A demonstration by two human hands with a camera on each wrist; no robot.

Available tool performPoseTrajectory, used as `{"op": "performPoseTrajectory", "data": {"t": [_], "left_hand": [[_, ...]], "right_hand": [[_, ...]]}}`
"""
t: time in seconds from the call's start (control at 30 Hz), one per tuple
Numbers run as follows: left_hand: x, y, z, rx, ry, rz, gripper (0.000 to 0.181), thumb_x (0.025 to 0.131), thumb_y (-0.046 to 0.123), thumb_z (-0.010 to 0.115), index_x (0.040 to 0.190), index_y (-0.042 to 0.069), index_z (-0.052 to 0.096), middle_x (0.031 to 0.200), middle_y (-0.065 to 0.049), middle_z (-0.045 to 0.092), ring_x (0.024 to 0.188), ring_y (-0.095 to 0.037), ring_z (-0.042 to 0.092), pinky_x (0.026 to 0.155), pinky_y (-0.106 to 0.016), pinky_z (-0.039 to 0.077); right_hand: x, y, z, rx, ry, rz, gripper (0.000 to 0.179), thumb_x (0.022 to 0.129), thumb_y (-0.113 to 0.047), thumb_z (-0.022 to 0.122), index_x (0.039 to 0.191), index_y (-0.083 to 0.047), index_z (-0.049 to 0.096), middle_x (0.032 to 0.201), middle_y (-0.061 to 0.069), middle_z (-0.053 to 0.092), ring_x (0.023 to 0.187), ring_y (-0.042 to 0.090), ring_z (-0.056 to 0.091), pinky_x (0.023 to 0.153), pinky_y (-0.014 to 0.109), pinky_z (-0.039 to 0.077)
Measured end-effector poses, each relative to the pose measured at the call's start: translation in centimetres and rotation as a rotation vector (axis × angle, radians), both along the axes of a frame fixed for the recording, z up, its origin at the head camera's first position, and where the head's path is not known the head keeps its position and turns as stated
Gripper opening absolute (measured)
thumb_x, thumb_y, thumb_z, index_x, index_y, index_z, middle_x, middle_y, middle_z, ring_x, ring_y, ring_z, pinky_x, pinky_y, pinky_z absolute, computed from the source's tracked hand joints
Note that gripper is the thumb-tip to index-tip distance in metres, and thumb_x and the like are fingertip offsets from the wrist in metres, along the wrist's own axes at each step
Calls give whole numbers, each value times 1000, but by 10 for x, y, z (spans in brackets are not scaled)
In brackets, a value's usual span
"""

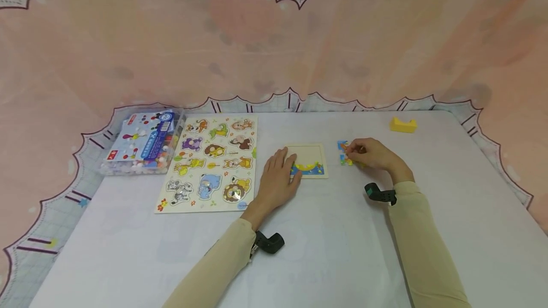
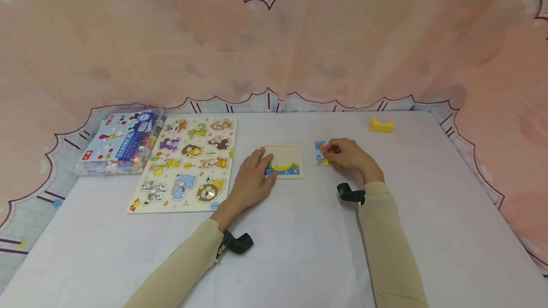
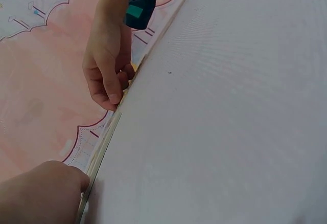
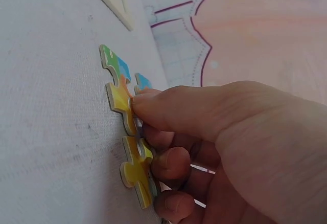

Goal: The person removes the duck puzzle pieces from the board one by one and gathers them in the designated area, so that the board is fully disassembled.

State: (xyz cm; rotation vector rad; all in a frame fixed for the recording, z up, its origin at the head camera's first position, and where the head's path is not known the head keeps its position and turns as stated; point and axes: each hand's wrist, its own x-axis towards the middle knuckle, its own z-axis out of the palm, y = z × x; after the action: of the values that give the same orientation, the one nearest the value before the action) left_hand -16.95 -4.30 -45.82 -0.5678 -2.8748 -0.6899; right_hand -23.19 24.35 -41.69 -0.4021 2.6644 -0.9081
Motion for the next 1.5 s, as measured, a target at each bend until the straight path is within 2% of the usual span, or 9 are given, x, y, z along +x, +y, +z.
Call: {"op": "performPoseTrajectory", "data": {"t": [0.17, 0.33, 0.43, 0.6, 0.7, 0.87, 0.97, 1.17, 1.5], "left_hand": [[3, 5, 7, -52, 42, -40, 50, 96, 32, 49, 139, 7, 46, 150, -14, 32, 141, -32, 25, 114, -51, 23], [17, 7, 14, -122, 52, -125, 52, 95, 36, 50, 139, 9, 46, 142, -9, 40, 133, -26, 35, 107, -45, 33], [27, 5, 12, -177, 43, -198, 54, 96, 39, 48, 141, 10, 43, 141, -10, 41, 133, -26, 36, 109, -44, 32], [35, -3, 4, -243, 90, -284, 59, 97, 42, 44, 146, 11, 35, 147, -10, 35, 138, -25, 31, 115, -41, 25], [35, -6, 1, -228, 105, -299, 59, 98, 42, 42, 148, 12, 32, 149, -9, 33, 139, -24, 28, 116, -39, 22], [34, -9, -1, -191, 83, -310, 58, 98, 42, 42, 148, 13, 32, 150, -9, 31, 140, -24, 27, 116, -40, 22], [34, -11, -1, -176, 71, -312, 58, 98, 42, 42, 147, 13, 33, 150, -8, 31, 140, -23, 26, 116, -39, 22], [34, -12, -2, -151, 63, -320, 57, 98, 42, 42, 147, 14, 34, 151, -7, 31, 140, -23, 26, 116, -39, 23], [34, -13, 1, -157, 48, -316, 57, 98, 42, 43, 147, 15, 34, 151, -7, 31, 141, -22, 25, 117, -39, 21]], "right_hand": [[0, 0, 0, 0, 20, -16, 18, 95, -20, 56, 105, -7, 63, 97, 8, 61, 87, 21, 49, 74, 28, 41], [0, -7, -1, -31, 47, -12, 18, 96, -21, 53, 103, -7, 63, 95, 8, 61, 84, 20, 50, 70, 27, 43], [0, -14, -1, -51, 76, 3, 16, 95, -19, 54, 102, -8, 62, 93, 8, 61, 78, 19, 50, 66, 26, 43], [7, -32, 0, -56, 122, 77, 15, 95, -18, 54, 106, -10, 62, 91, 6, 61, 76, 17, 51, 66, 27, 44], [14, -45, -1, -53, 121, 146, 21, 94, -17, 54, 113, -11, 61, 91, 3, 60, 78, 16, 51, 70, 28, 44], [24, -58, -2, -11, 163, 220, 28, 91, -18, 59, 118, -8, 60, 91, 1, 55, 79, 14, 47, 71, 28, 42], [28, -61, -2, 31, 191, 217, 29, 90, -21, 62, 117, -9, 62, 91, 0, 54, 79, 13, 45, 69, 27, 41], [34, -66, -2, 59, 170, 213, 34, 88, -24, 66, 118, -11, 61, 95, 0, 54, 74, 12, 46, 66, 25, 41], [35, -70, -2, 58, 192, 207, 35, 87, -23, 67, 119, -9, 60, 95, 1, 52, 72, 11, 46, 63, 23, 40]]}}
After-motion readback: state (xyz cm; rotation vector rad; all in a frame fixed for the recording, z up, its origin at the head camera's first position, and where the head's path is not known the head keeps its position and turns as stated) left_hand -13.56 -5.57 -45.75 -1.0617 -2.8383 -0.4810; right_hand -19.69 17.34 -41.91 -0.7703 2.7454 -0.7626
